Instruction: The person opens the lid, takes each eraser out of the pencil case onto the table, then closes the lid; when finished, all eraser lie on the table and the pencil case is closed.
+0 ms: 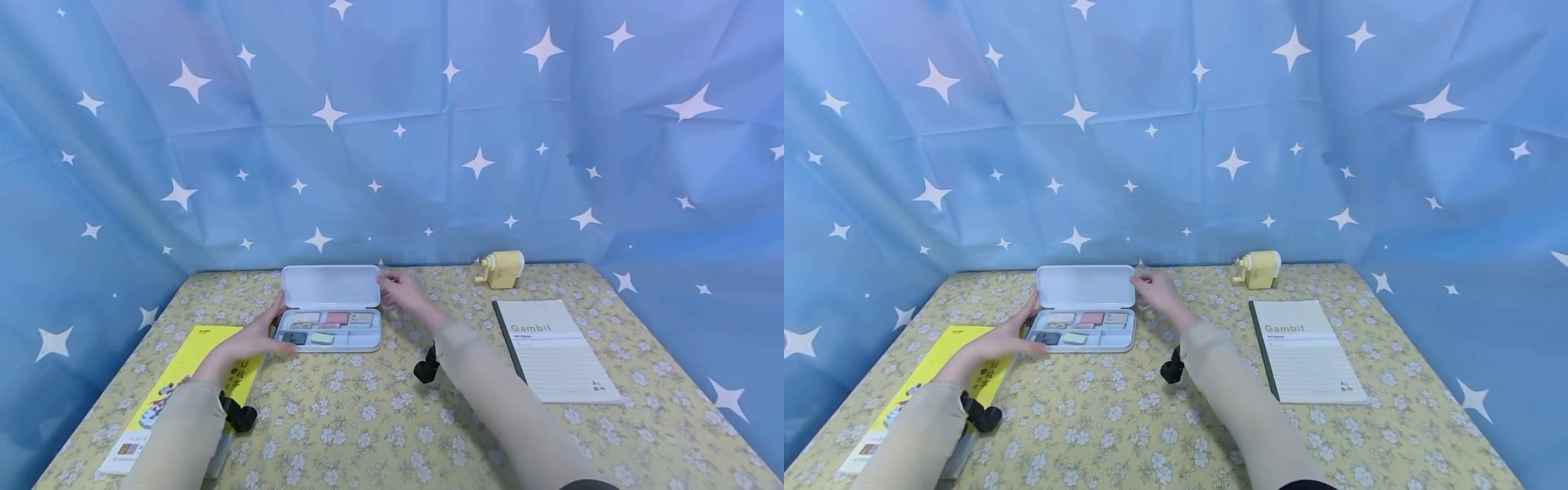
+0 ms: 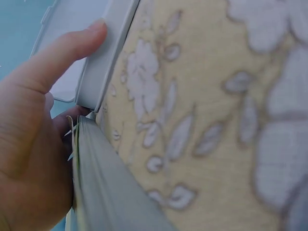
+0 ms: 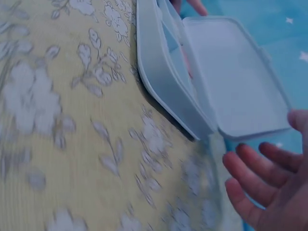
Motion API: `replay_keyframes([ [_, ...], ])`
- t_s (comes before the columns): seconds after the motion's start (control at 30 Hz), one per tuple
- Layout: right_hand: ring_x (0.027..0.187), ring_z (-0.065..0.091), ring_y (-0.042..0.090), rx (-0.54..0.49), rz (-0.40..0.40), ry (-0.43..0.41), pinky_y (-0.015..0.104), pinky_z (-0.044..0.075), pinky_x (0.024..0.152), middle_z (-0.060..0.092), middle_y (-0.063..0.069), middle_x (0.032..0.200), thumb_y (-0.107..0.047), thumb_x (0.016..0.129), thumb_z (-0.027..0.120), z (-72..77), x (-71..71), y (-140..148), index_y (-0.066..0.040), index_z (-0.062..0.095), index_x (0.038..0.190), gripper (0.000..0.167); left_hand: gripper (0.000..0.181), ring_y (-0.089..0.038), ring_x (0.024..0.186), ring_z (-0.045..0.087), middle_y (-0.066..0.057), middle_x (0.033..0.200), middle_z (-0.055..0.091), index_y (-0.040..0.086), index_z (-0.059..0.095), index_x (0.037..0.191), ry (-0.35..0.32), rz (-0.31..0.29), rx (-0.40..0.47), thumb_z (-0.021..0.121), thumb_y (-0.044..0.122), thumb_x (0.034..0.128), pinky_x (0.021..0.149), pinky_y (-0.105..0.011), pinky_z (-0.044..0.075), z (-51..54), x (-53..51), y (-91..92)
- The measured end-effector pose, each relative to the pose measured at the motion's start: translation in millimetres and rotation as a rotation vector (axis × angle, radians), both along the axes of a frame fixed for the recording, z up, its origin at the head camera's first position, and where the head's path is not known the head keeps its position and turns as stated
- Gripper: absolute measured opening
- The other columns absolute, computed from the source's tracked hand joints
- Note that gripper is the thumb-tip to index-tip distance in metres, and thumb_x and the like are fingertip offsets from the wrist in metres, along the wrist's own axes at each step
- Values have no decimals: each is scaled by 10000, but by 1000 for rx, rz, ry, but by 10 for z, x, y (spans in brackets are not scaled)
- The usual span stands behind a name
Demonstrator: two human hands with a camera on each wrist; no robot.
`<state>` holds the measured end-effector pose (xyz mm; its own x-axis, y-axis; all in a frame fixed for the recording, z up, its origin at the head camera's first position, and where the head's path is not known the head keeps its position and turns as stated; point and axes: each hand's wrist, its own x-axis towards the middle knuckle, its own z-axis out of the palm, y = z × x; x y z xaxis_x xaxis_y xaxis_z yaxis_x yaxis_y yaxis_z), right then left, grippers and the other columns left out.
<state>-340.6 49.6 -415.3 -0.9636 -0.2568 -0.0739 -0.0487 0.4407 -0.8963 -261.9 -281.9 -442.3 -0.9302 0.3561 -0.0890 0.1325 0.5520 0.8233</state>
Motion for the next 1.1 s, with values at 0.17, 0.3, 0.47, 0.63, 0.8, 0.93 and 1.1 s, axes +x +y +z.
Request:
replay_keyframes([
  [0.17,889,652,337,41,39,94,443,540,781,653,112,1073,-329,980,576,108,29,95,-58,585,1296,416,1251,-451,1425,77,-244,1577,114,236,-174,1533,-24,6,-42,819,311,776,1109,-640,84,10,-30,-15],
  [0.3,917,642,353,90,111,127,458,530,796,649,124,1084,-277,967,607,211,68,132,-58,593,1287,388,1278,-449,1431,27,-235,1580,109,243,-171,1534,-47,14,-87,833,336,749,1103,-652,64,12,-41,-37],
  [0.47,934,641,227,223,226,211,359,535,772,666,60,1074,-250,916,681,294,85,121,-91,645,1235,358,1284,-463,1427,-40,-237,1586,77,221,-164,1538,-54,10,-120,835,357,742,1086,-677,37,47,-38,-30],
  [0.63,955,638,169,245,389,232,305,533,796,678,39,1057,-179,901,696,261,28,81,-82,649,1222,339,1280,-455,1431,-43,-231,1588,78,227,-163,1538,-57,9,-120,833,361,746,1090,-672,32,65,-40,-28],
  [0.8,1039,612,199,226,508,194,295,518,854,656,81,1128,-66,879,695,209,-17,31,-57,638,1232,357,1277,-453,1431,-58,-230,1589,74,234,-158,1538,-56,9,-107,835,356,745,1090,-671,21,45,-56,-30],
  [0.93,1097,592,219,251,572,191,310,497,906,641,85,1191,-29,869,698,197,-31,4,-49,626,1252,390,1273,-453,1430,-53,-229,1589,71,236,-158,1538,-61,8,-95,832,354,747,1091,-669,26,40,-59,-18],
  [1.1,1160,560,222,328,611,241,334,473,952,620,52,1254,-40,859,712,205,-38,-21,-71,630,1269,419,1268,-437,1437,-52,-208,1596,71,250,-149,1541,-73,17,-91,833,351,745,1098,-660,28,45,-61,-6],
])
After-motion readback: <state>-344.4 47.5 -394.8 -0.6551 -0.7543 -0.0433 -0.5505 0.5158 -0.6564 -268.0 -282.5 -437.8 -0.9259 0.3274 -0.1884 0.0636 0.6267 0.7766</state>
